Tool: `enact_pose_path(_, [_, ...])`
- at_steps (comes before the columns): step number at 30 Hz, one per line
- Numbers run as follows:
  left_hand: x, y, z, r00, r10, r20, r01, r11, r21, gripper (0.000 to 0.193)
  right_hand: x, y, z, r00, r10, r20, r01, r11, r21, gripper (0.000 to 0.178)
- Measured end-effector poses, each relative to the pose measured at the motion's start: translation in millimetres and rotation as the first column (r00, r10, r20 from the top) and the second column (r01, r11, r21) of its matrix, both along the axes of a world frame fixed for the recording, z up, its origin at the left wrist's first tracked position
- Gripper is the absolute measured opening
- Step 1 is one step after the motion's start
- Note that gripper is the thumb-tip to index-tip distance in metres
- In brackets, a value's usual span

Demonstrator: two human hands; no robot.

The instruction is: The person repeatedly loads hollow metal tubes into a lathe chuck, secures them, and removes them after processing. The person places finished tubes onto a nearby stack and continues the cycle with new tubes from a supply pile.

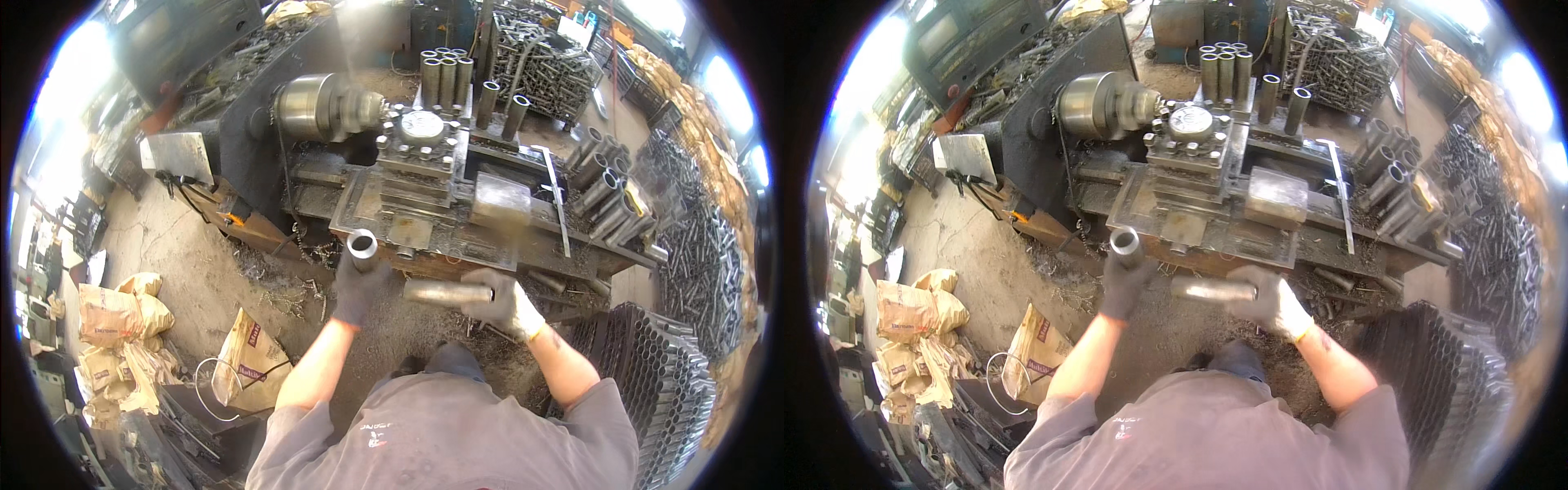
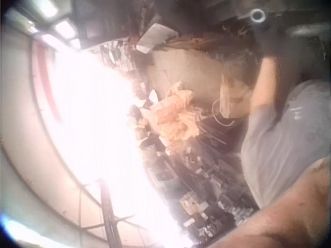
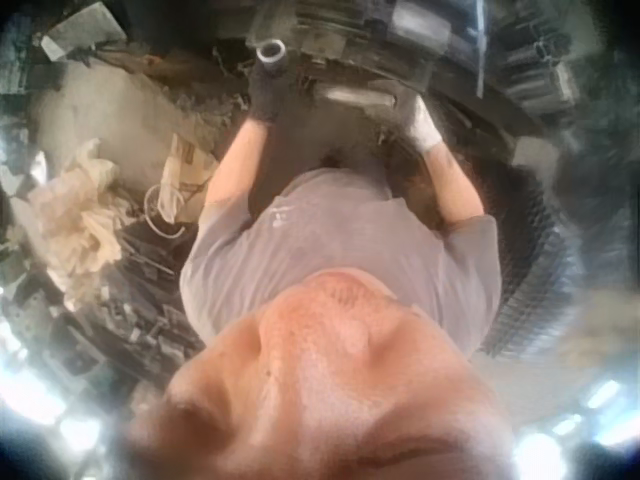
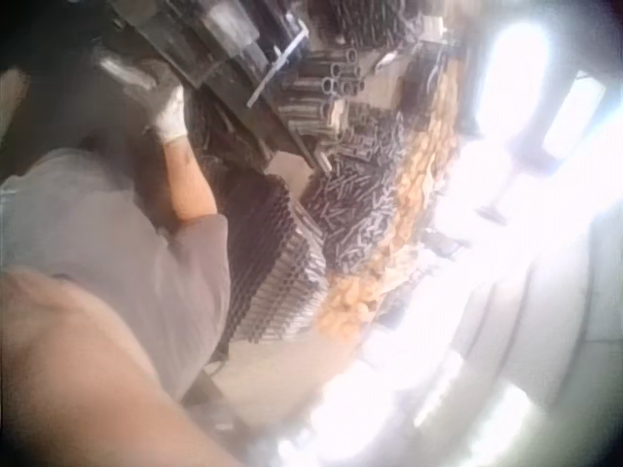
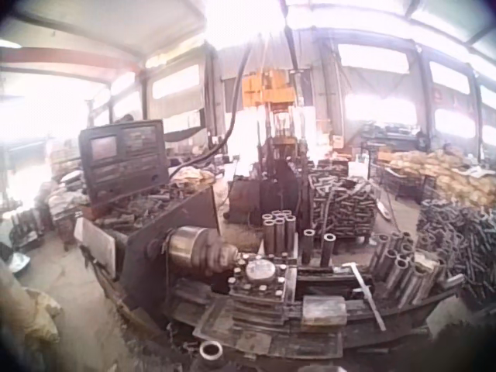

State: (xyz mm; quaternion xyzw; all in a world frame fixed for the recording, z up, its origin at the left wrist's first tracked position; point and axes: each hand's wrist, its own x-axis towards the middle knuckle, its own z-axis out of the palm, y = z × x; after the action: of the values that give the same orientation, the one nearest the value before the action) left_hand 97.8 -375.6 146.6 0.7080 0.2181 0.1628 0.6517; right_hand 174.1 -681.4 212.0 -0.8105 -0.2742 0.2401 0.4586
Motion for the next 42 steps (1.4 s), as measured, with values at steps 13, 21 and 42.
enact_pose_path(13, [178, 106, -23, 0.977, -0.191, -0.095, 0.198, 0.978, 0.071, 0.055, 127, 161, 23, 0.735, 0.092, 0.672, -0.133, 0.991, 0.011, 0.048])
enact_pose_path(21, [84, 189, -84, 0.995, 0.058, 0.081, -0.039, 0.973, -0.226, 0.038, 151, 149, 89, 0.816, 0.290, 0.499, -0.283, 0.955, -0.093, 0.057])
enact_pose_path(42, [-30, 379, -148, 0.862, 0.505, -0.041, -0.414, 0.656, -0.631, 0.035, 393, 296, 66, 0.796, -0.269, -0.542, 0.218, 0.963, -0.159, 0.035])
